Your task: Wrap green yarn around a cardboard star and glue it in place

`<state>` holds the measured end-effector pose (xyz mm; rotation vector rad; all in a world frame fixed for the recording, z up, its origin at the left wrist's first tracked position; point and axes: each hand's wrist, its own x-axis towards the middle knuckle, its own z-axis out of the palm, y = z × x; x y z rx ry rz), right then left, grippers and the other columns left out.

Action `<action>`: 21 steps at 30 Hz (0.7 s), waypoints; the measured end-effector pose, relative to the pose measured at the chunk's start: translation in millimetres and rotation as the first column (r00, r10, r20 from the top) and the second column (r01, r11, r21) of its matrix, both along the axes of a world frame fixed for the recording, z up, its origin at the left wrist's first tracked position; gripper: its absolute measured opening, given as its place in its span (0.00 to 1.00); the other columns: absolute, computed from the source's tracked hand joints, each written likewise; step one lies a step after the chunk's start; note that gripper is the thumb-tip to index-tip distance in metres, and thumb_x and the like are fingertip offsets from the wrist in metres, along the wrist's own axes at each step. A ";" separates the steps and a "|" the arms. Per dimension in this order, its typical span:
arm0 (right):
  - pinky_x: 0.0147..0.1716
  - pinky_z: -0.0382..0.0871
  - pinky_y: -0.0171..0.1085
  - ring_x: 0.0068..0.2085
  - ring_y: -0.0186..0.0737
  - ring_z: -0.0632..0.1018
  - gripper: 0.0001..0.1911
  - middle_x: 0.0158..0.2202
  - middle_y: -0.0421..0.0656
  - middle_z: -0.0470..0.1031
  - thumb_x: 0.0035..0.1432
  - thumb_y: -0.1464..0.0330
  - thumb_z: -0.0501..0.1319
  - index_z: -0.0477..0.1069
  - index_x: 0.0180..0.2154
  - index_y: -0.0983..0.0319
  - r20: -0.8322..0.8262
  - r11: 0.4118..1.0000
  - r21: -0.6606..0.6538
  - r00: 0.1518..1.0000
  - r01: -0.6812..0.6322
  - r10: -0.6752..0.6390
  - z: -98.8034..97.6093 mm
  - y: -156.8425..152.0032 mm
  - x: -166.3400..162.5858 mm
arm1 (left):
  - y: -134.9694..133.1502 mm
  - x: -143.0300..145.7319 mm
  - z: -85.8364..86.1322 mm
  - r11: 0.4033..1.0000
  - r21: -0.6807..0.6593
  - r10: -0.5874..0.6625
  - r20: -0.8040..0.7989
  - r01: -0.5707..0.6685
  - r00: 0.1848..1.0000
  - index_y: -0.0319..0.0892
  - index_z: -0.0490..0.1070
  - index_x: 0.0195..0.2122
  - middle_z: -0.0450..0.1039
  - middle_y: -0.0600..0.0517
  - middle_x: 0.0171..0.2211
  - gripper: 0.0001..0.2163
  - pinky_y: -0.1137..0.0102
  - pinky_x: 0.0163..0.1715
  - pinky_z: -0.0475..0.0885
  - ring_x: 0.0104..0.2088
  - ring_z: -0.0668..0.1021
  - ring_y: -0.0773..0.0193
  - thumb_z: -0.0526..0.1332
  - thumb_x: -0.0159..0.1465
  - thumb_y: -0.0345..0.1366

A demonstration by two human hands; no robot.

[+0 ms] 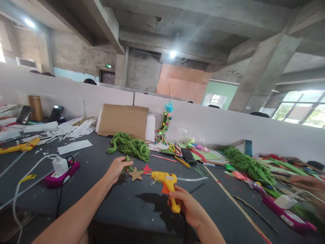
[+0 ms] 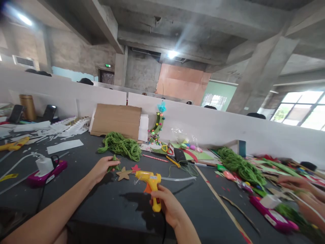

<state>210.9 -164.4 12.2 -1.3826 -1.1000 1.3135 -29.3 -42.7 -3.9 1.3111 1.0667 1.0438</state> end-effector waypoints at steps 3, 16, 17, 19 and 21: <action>0.21 0.62 0.30 0.21 0.30 0.68 0.10 0.22 0.38 0.69 0.40 0.67 0.62 0.69 0.29 0.64 -0.138 1.000 0.015 0.990 -0.002 0.004 1.6 11.8 -7.3 | -0.4 -1.6 6.5 0.999 0.025 -0.034 -0.053 0.036 0.998 0.38 0.66 0.47 0.70 0.47 0.44 0.13 0.61 0.37 0.72 0.39 0.75 0.60 0.57 0.63 0.37; 0.19 0.56 0.28 0.19 0.27 0.62 0.12 0.21 0.37 0.69 0.46 0.65 0.66 0.71 0.32 0.65 -0.263 0.971 0.237 0.962 -0.009 0.073 27.0 80.6 -22.9 | -54.9 2.0 33.4 0.262 0.951 0.269 -0.235 0.164 0.934 0.52 0.73 0.46 0.79 0.52 0.35 0.23 0.68 0.44 0.70 0.38 0.77 0.59 0.64 0.52 0.21; 0.19 0.55 0.29 0.19 0.27 0.62 0.12 0.20 0.36 0.68 0.46 0.65 0.66 0.71 0.32 0.65 -0.263 0.975 0.221 0.963 -0.007 0.067 22.6 80.2 -21.9 | -59.6 4.2 30.3 0.138 0.978 0.336 -0.195 0.157 0.921 0.52 0.70 0.50 0.79 0.52 0.32 0.26 0.68 0.43 0.71 0.35 0.78 0.59 0.64 0.52 0.21; 0.20 0.55 0.29 0.20 0.29 0.62 0.12 0.18 0.36 0.67 0.46 0.64 0.66 0.72 0.32 0.65 -0.239 0.984 0.178 0.970 -0.008 0.052 14.6 78.1 -19.3 | -67.1 11.0 25.1 0.045 0.994 0.438 -0.113 0.103 0.892 0.53 0.67 0.52 0.77 0.55 0.25 0.28 0.67 0.38 0.74 0.27 0.77 0.61 0.63 0.51 0.21; 0.20 0.55 0.30 0.20 0.30 0.63 0.13 0.18 0.37 0.66 0.46 0.62 0.66 0.72 0.32 0.65 -0.188 0.990 0.138 0.982 -0.001 0.027 10.0 76.2 -16.4 | -72.2 19.2 20.3 0.081 0.994 0.532 -0.110 0.079 0.840 0.60 0.67 0.50 0.74 0.56 0.22 0.28 0.64 0.33 0.75 0.25 0.75 0.59 0.65 0.51 0.24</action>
